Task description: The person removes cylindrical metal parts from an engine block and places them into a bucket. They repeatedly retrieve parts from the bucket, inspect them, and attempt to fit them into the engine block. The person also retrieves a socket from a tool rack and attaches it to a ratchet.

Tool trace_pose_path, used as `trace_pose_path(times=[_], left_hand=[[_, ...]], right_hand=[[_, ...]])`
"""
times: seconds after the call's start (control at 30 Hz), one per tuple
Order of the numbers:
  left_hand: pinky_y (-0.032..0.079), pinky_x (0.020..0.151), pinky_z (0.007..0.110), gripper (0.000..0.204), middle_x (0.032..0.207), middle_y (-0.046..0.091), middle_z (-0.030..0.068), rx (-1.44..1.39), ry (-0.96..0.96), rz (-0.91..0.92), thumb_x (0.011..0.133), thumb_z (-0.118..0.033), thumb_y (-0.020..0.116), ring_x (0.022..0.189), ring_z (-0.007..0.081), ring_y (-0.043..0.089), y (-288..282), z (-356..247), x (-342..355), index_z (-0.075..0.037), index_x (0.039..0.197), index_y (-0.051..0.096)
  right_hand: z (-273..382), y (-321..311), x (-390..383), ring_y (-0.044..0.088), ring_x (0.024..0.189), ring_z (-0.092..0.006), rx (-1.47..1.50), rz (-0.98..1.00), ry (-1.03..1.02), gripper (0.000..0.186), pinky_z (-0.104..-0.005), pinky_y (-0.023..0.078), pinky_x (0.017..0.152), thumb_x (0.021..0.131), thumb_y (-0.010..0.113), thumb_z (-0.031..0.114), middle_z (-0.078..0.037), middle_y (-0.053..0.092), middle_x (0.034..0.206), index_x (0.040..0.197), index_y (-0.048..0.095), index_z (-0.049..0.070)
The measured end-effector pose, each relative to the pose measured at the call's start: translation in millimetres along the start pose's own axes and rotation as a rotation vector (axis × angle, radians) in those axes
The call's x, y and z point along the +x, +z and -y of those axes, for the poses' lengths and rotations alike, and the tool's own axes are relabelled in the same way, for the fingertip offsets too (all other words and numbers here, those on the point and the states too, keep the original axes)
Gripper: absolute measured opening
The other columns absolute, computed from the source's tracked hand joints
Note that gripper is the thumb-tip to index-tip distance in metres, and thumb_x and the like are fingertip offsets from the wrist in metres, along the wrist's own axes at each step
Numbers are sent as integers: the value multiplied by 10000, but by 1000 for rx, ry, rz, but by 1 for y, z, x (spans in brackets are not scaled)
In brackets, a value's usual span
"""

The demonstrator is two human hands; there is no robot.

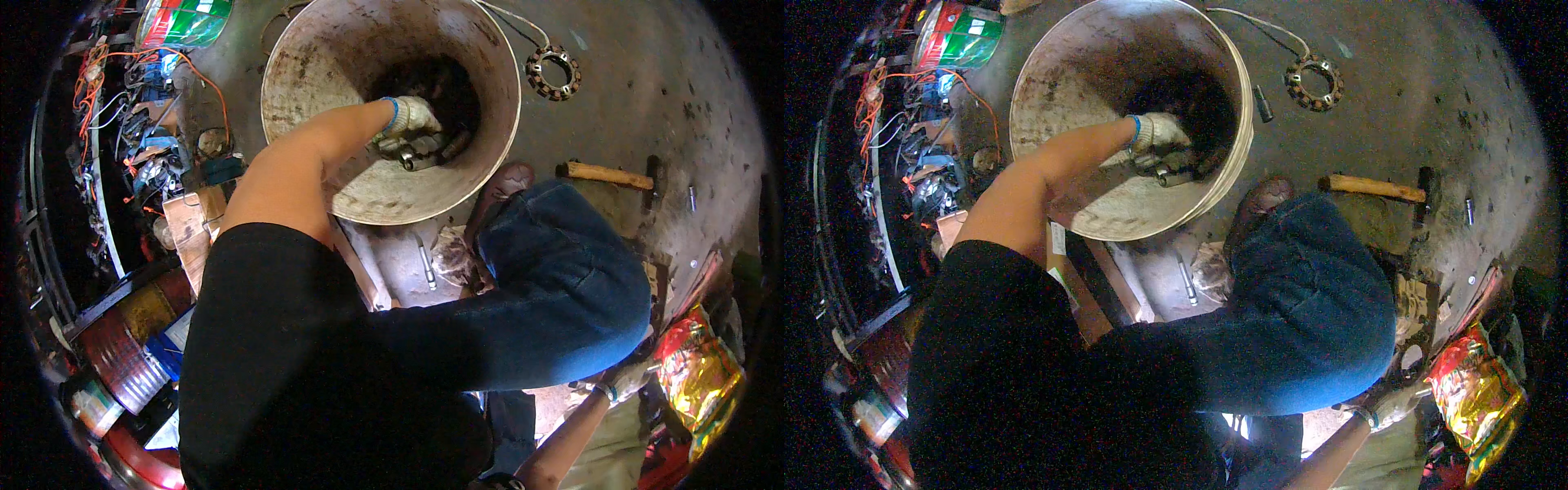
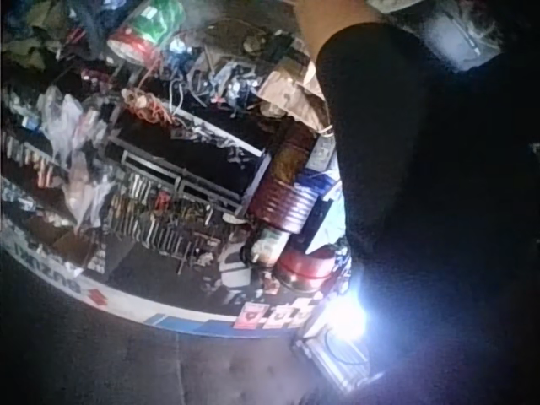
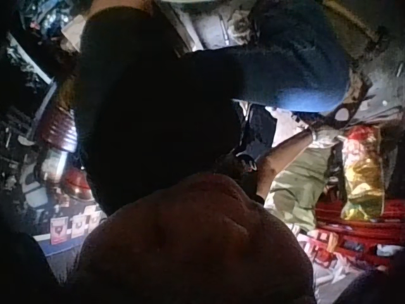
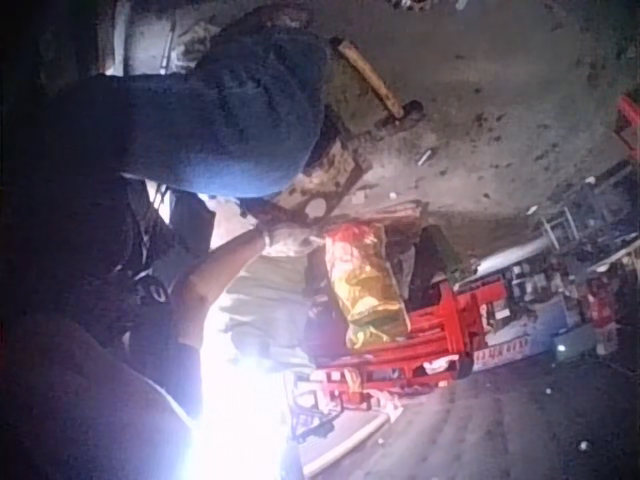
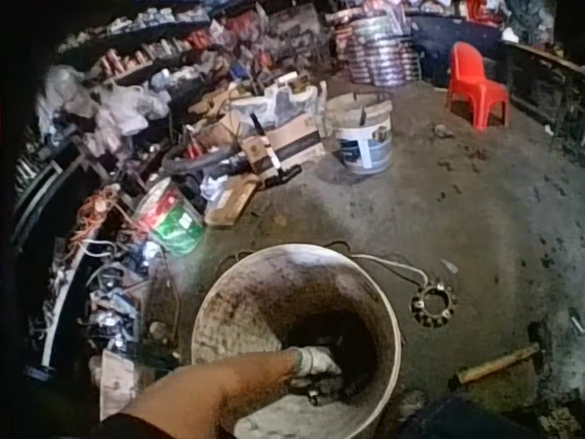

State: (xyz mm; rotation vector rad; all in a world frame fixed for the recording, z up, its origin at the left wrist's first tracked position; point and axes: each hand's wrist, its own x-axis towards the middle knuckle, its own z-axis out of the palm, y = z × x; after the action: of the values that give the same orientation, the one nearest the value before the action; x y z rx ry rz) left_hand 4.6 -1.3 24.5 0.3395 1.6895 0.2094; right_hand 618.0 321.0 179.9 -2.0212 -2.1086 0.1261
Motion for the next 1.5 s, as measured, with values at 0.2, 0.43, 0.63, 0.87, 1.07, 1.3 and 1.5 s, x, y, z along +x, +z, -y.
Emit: trace_pose_path(times=[0.2, 0.43, 0.63, 0.87, 1.07, 1.3, 1.5], left_hand=[[545, 864, 433, 406, 1180, 724, 62, 1228, 31, -91, 851, -439, 651, 1060, 267, 682, 54, 20, 12, -182, 1144, 765], [529, 863, 431, 338, 1202, 708, 50, 1195, -58, -26, 882, -345, 644, 1035, 235, 681, 77, 46, 47, -202, 1173, 740], [563, 696, 393, 289, 1033, 710, 116, -239, -202, 95, 879, -233, 737, 845, 210, 677, 15, -5, -78, -52, 1103, 708], [570, 851, 375, 683, 1276, 626, 149, -775, 639, 247, 874, -214, 750, 1098, 213, 632, -31, -59, -229, 11, 1443, 446], [541, 941, 483, 507, 1209, 641, 167, -794, 1032, 673, 927, -282, 669, 1036, 333, 664, 42, -220, -234, -19, 1334, 517], [557, 918, 502, 476, 1150, 679, 158, -796, 615, 994, 994, -451, 544, 1029, 326, 673, 191, -368, -213, -33, 1209, 615], [577, 887, 529, 432, 1119, 698, 177, -816, 378, 973, 977, -418, 591, 1013, 357, 685, 319, -388, -146, -16, 1126, 644]], right_hand=[[35, -13, -8, 648, 1008, -387, 316, -15, 566, 888, -518, 457, 913, 944, 400, 717, -260, 685, 1140, 1199, 649, -96], [44, -23, -2, 651, 926, -381, 218, -132, 610, 786, -510, 473, 853, 943, 474, 654, -261, 700, 1064, 1142, 673, -80], [18, -15, -5, 636, 1053, -330, 8, -200, 470, 676, -441, 476, 940, 910, 597, 589, -190, 645, 1255, 1256, 644, 10], [20, 13, -31, 620, 1020, -260, 575, -277, 352, 542, -402, 478, 906, 972, 636, 346, -205, 655, 1213, 1330, 554, -53], [45, -3, -51, 628, 1031, -290, 618, -237, 397, 552, -399, 465, 933, 943, 657, 384, -204, 652, 1219, 1325, 574, -6], [56, 1, -69, 644, 1065, -415, 543, -261, 525, 608, -468, 496, 924, 917, 646, 466, -256, 652, 1170, 1337, 539, 40], [60, -5, -78, 642, 1083, -327, 893, -360, 410, 539, -425, 506, 935, 923, 682, 270, -210, 615, 1245, 1375, 501, 40]])
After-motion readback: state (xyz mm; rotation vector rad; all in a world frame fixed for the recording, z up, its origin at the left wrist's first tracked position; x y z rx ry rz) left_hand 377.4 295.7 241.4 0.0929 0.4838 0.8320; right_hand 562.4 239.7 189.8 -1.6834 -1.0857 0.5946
